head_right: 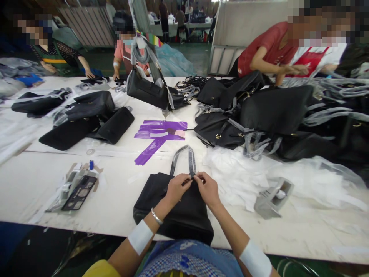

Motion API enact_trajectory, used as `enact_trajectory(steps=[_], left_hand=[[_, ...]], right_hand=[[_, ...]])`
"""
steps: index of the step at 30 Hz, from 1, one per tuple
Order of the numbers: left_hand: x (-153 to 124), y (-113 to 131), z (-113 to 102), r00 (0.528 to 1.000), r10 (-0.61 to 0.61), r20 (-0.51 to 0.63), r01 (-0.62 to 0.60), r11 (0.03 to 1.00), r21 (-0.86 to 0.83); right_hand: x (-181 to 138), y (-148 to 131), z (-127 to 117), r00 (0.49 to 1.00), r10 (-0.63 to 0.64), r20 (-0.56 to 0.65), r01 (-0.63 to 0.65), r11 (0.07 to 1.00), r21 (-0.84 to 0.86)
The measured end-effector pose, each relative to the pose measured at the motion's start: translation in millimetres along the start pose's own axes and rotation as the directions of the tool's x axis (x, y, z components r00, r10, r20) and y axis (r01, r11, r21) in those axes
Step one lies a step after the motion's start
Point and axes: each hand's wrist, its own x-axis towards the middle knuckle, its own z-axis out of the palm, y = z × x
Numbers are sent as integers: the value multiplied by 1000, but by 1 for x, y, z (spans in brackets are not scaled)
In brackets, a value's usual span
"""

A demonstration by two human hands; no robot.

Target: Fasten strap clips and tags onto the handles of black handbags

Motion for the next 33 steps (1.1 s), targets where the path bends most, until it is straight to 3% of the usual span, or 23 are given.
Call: enact_trajectory(steps=[2,4,10,15,19,26,33], left_hand=[[-2,-1,-1,998,69,9,-69,998,13],[-4,-4,-2,990,138,17,-139,990,17],[-15,-11,0,975,215,-60,-212,976,49],[-29,-11,5,972,224,-68,-222,975,27],[-36,-12,8,985,169,-38,-170,985,-30],[-24,-13,3,998,-62,-9,59,975,-214],[-13,-14,3,991,-63,116,74,992,-100]], right_hand=[[2,4,1,972,229,46,-234,943,236],[3,9,2,934,334,130,-358,851,385],[3,21,8,974,196,117,-222,929,297],[-4,21,13,956,243,167,-292,857,425],[-12,16,13,933,283,220,-359,763,538],[-16,19,11,943,286,173,-334,814,475],[-15,24,8,952,209,223,-290,849,441]])
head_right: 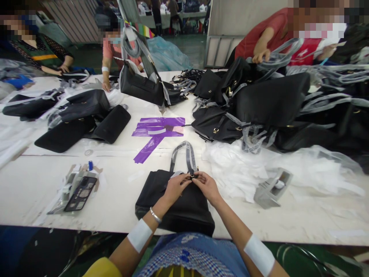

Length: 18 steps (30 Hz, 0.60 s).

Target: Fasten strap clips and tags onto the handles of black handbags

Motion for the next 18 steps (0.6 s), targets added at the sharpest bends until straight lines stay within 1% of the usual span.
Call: enact_trajectory(steps=[2,6,11,14,18], left_hand=[[0,0,1,1000,0,4,0,1000,30],[1,3,2,1000,28,-1,-28,994,104],[2,10,6,998,65,-14,-58,949,309],[2,14,9,996,78,-45,-55,919,391],[2,18,10,988,129,-83,-84,908,411]], right_hand=[[1,0,-2,999,-15,32,16,1000,-13],[3,1,-4,998,-52,37,55,993,-102],[3,3,-3,995,-94,13,95,977,-193],[3,1,-1,992,-127,-3,120,947,-299],[2,-6,1,980,-190,-51,148,886,-439]])
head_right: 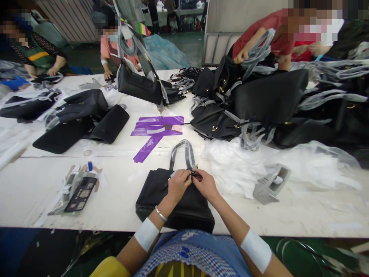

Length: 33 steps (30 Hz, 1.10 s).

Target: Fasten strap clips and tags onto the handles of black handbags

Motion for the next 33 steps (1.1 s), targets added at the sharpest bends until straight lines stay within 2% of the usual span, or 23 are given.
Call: enact_trajectory(steps=[4,7,10,14,17,21,25,29,31,33], left_hand=[[1,-4,0,991,133,-32,-134,990,-41],[1,-12,3,971,238,-10,-238,967,-94],[-1,-17,6,967,249,49,-244,966,-78],[0,-16,7,987,144,71,-141,989,-46],[4,-12,7,999,16,46,-7,983,-182],[9,-10,8,991,-124,56,136,924,-357],[11,-10,8,977,-204,60,210,876,-434],[5,-4,6,963,-269,4,240,851,-467],[-1,1,7,929,-369,26,321,769,-553],[-8,3,10,861,-486,149,445,578,-684]], right_hand=[[1,-4,-1,1000,31,-4,-31,998,-59],[1,-3,0,999,35,1,-34,995,-90],[-1,-2,1,999,38,1,-37,996,-82],[-2,-3,1,1000,22,15,-22,1000,8],[-1,-3,-1,999,34,21,-35,998,60],[0,0,-1,996,79,37,-84,983,164],[0,2,1,983,149,107,-177,926,334],[-2,1,5,963,237,127,-269,831,486],[-4,2,7,965,238,114,-262,813,520],[-7,6,9,974,207,89,-224,841,493]])
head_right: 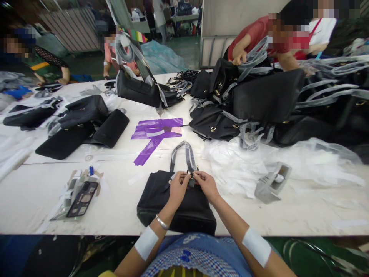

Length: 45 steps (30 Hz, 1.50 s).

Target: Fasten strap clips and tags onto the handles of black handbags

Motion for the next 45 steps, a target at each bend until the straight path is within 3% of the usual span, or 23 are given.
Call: enact_trajectory(steps=[3,7,11,13,15,17,19,23,27,31,34,37,41,43,45], left_hand=[[-7,-7,3,972,-215,90,232,929,-289],[-19,-9,5,922,-351,160,385,809,-445],[-37,-3,6,840,-460,289,541,663,-517],[-43,-1,5,830,-472,296,553,631,-545],[-46,1,3,837,-467,286,543,637,-548],[-47,2,4,842,-453,293,538,662,-522],[-49,2,6,847,-432,309,531,707,-466],[-55,4,9,861,-395,322,500,776,-385],[-57,5,-1,879,-383,283,466,817,-340],[-50,-1,-22,902,-350,253,407,884,-231],[-45,-9,-35,923,-296,245,332,935,-123],[-41,-12,-37,931,-252,263,280,957,-75],[-38,-11,-32,923,-265,280,304,947,-106],[-36,-14,-31,908,-293,298,343,930,-132],[-34,-19,-31,906,-309,290,364,917,-162]], right_hand=[[3,5,-2,997,-74,15,75,987,-144],[25,4,-8,988,-140,-59,119,955,-272],[45,2,-15,978,-93,-188,63,986,-156],[41,4,-16,977,-32,-212,10,995,-101],[28,7,-16,985,86,-149,-105,987,-118],[14,9,-13,980,198,12,-194,968,-157],[8,9,-8,961,240,140,-229,969,-91],[26,8,6,936,335,108,-350,917,194],[43,9,19,904,420,79,-425,866,264],[21,8,21,937,334,103,-349,915,205],[-7,11,18,958,228,172,-241,969,60],[-27,16,19,987,89,136,-71,989,-130],[-30,19,9,990,-51,132,93,938,-333],[-28,19,-11,982,-111,152,165,899,-406],[-27,23,-43,979,-178,102,204,803,-560]])
